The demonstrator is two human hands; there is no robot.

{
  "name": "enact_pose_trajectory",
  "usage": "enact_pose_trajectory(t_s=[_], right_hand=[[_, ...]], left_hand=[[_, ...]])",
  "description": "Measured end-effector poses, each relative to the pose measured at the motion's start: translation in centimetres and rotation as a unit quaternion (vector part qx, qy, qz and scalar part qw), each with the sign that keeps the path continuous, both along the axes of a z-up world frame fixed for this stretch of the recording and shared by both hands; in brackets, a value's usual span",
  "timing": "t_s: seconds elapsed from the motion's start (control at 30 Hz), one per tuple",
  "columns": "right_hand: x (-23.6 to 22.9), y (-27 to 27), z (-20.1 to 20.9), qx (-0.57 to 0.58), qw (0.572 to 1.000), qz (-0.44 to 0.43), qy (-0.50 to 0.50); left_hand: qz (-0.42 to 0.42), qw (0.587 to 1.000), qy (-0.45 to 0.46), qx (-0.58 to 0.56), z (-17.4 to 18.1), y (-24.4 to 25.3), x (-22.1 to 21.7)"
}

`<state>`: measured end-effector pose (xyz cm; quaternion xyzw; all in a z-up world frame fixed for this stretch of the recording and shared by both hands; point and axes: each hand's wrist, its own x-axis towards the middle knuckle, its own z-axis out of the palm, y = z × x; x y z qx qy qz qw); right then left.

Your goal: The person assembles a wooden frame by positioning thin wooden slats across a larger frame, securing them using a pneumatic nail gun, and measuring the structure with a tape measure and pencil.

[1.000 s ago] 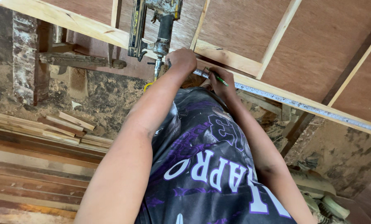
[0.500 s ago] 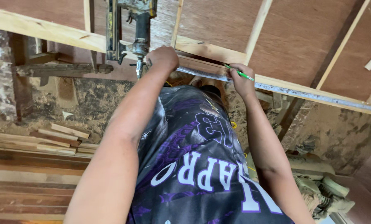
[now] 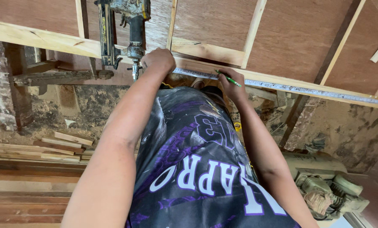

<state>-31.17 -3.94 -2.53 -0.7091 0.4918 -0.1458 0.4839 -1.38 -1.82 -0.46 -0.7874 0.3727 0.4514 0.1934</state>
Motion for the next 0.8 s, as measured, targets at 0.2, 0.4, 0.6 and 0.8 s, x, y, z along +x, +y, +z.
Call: enact_pose_trajectory(t_s=[0.2,0.4,0.6,0.8], right_hand=[[0.4,0.3,0.3,-0.005,0.999,0.006,0.038],[0.4,0.4,-0.1,-0.025,0.999,0.015,0.024],[0.6,0.3,-0.3,-0.057,0.998,0.03,0.026],[0.5,0.4,-0.8,-0.082,0.996,0.035,0.021]], left_hand=[[-0.005,1.0,-0.004,0.002,-0.2,-0.2,0.1],[-0.021,1.0,0.0,0.021,0.0,-0.3,0.1],[-0.019,1.0,0.003,0.023,0.4,-0.3,0.1],[-0.014,1.0,0.004,0.022,0.5,-0.3,0.1]])
